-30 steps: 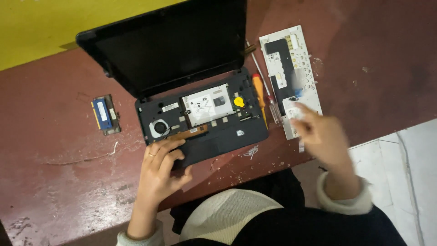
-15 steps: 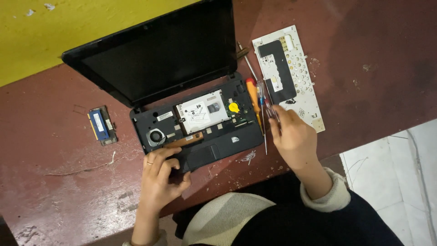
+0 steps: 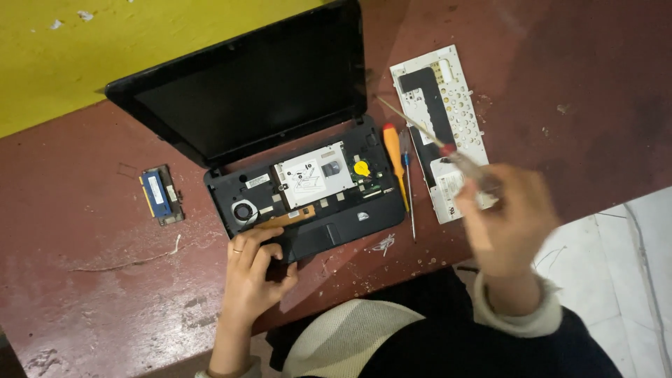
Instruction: Removing the keyboard and internal screws from a laptop using a screwdriver.
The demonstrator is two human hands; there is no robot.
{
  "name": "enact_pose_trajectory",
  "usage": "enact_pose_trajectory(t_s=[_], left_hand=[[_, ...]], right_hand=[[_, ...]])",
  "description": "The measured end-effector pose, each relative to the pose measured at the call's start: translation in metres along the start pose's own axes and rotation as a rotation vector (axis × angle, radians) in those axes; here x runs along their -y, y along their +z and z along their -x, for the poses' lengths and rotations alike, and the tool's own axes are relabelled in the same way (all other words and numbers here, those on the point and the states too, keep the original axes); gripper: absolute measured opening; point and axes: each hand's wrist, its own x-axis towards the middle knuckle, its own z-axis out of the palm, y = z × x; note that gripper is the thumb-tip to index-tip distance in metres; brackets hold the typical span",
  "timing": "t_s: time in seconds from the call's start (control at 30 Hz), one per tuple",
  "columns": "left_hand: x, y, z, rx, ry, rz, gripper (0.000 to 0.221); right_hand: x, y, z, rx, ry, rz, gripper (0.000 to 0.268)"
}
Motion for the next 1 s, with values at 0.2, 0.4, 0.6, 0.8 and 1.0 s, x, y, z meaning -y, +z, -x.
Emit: enact_pose_trajectory(t_s=[0.2,0.4,0.6,0.8,1.0], left_hand=[[0.000,0.004,0.001,-0.028,-0.006,0.000,0.030],[0.001,0.008,0.000,-0.085,0.029,-0.032,0.026],[-0.006,0.006,-0.007,-0.124,0.025,-0.026,0.023],[-0.001,0.011,-0.006,-0.121,-0.003,-0.042,0.028],[-0.001,0.012,-0.008,-0.090,-0.021,-0.091,0.027]], right_hand=[[-0.065,-0.028,-0.052,-0.092,0.065,-0.081,0.014],[-0.175,0.035,-0.165,0.152,0.195,-0.486,0.023],[-0.132,0.114,-0.217,0.643,0.338,-0.719,0.017],[-0.076,0.137,-0.224,0.844,0.424,-0.694,0.022],[-0.058,0.148,-0.231,1.022,0.190,-0.476,0.031]])
